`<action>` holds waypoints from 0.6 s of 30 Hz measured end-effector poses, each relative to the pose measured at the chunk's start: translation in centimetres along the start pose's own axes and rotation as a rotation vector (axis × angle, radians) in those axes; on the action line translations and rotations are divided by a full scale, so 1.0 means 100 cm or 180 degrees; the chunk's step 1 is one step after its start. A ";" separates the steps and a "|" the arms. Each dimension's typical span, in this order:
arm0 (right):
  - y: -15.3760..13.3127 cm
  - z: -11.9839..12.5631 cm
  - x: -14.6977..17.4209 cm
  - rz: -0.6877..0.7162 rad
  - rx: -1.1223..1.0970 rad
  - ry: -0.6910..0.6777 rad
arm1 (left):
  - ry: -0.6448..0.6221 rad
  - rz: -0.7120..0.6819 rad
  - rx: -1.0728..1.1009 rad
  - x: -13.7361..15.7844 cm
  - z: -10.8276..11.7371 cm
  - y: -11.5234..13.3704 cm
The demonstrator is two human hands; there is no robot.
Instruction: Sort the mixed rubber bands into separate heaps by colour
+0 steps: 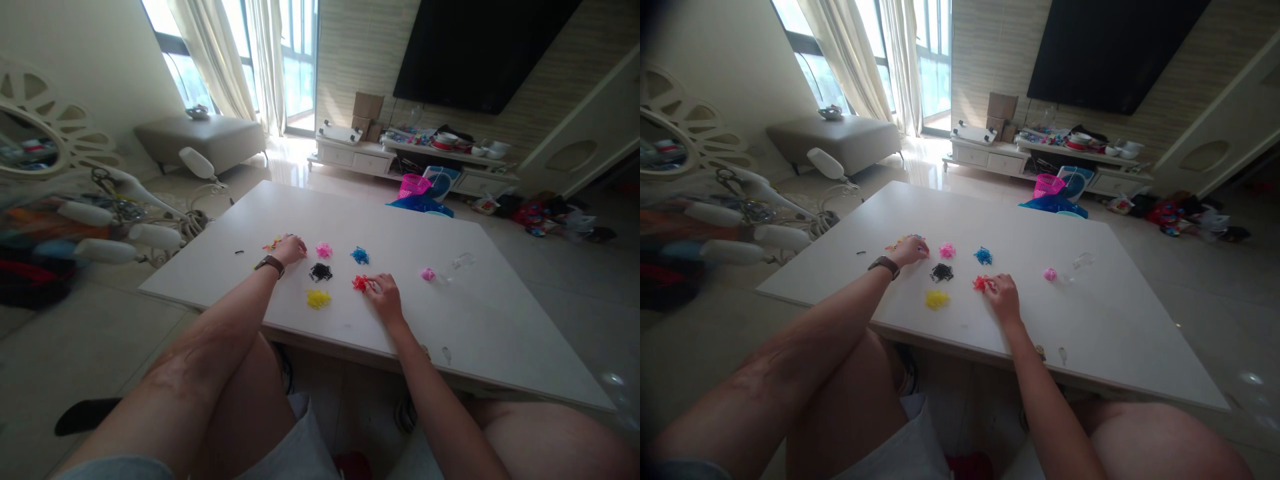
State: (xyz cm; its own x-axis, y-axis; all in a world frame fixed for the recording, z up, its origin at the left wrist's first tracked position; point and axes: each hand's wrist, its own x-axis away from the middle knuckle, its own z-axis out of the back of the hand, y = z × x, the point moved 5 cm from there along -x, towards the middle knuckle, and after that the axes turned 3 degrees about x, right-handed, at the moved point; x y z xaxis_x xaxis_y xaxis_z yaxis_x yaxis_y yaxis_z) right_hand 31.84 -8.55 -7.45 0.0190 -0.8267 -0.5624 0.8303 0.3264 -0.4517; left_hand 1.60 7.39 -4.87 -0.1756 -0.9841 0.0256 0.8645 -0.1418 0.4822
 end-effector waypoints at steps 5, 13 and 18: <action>0.010 0.001 0.001 -0.0211 -0.0074 0.0267 | 0.0033 0.0054 -0.0329 0.008 0.001 -0.007; 0.017 0.001 0.001 -0.0398 -0.0147 0.0335 | 0.0048 0.0576 -0.0273 0.009 0.017 -0.028; 0.017 0.001 0.000 -0.0411 -0.0131 0.0332 | 0.0190 0.0773 -0.0059 0.009 0.028 -0.042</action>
State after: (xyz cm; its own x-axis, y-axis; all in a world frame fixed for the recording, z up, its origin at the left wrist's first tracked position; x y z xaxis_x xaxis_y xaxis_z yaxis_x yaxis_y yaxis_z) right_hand 33.35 -8.07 -8.16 -0.1461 -0.8117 -0.5655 0.7985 0.2407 -0.5517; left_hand -3.48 7.35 -4.42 0.0658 -0.9941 0.0867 0.8866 0.0981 0.4520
